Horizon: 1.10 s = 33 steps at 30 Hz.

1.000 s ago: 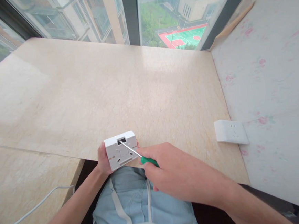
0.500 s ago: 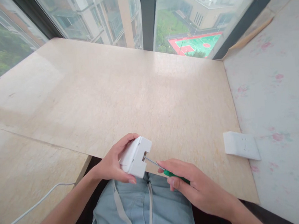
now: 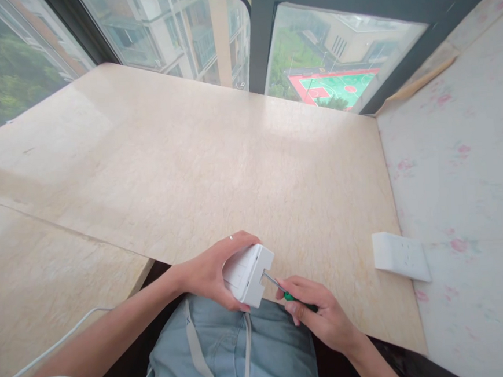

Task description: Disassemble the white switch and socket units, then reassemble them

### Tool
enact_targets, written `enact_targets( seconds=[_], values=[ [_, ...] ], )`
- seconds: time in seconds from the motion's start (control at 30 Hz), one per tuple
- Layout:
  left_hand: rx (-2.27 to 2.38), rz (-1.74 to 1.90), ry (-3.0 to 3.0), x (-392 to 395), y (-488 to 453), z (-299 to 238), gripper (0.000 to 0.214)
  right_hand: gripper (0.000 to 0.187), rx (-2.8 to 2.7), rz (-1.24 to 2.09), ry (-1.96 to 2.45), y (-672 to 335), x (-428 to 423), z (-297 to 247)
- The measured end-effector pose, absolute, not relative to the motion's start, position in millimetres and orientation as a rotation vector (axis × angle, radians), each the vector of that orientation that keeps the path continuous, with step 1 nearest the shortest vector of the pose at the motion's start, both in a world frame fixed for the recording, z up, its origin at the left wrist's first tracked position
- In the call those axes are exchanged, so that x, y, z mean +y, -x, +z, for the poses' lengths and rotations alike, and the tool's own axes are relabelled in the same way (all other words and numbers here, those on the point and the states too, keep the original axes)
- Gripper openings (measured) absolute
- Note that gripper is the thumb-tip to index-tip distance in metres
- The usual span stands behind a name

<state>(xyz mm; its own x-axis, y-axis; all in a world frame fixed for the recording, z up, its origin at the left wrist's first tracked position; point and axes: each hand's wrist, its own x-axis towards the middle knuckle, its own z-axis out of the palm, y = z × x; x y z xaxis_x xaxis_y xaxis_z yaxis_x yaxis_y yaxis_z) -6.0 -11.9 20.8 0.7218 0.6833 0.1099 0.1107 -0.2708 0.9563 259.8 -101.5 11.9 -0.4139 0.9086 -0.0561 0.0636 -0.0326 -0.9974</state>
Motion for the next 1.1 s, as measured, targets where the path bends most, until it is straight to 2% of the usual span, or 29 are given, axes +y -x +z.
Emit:
enact_targets(
  seconds=[0.43,0.7,1.1],
  values=[
    [0.573,0.653,-1.696,-11.5,8.5,-7.2,0.088,0.037,-1.488,1.633,1.015,-252.6,-100.9,-2.7],
    [0.656,0.612,-1.735,-10.4,7.4,-4.0,0.086,0.039,-1.503,1.603,1.076,-250.5,-105.1,-4.4],
    [0.532,0.642,-1.644,-3.2,7.2,-20.3,0.091,0.037,-1.527,1.653,1.047,-251.3,-100.5,-5.3]
  ],
)
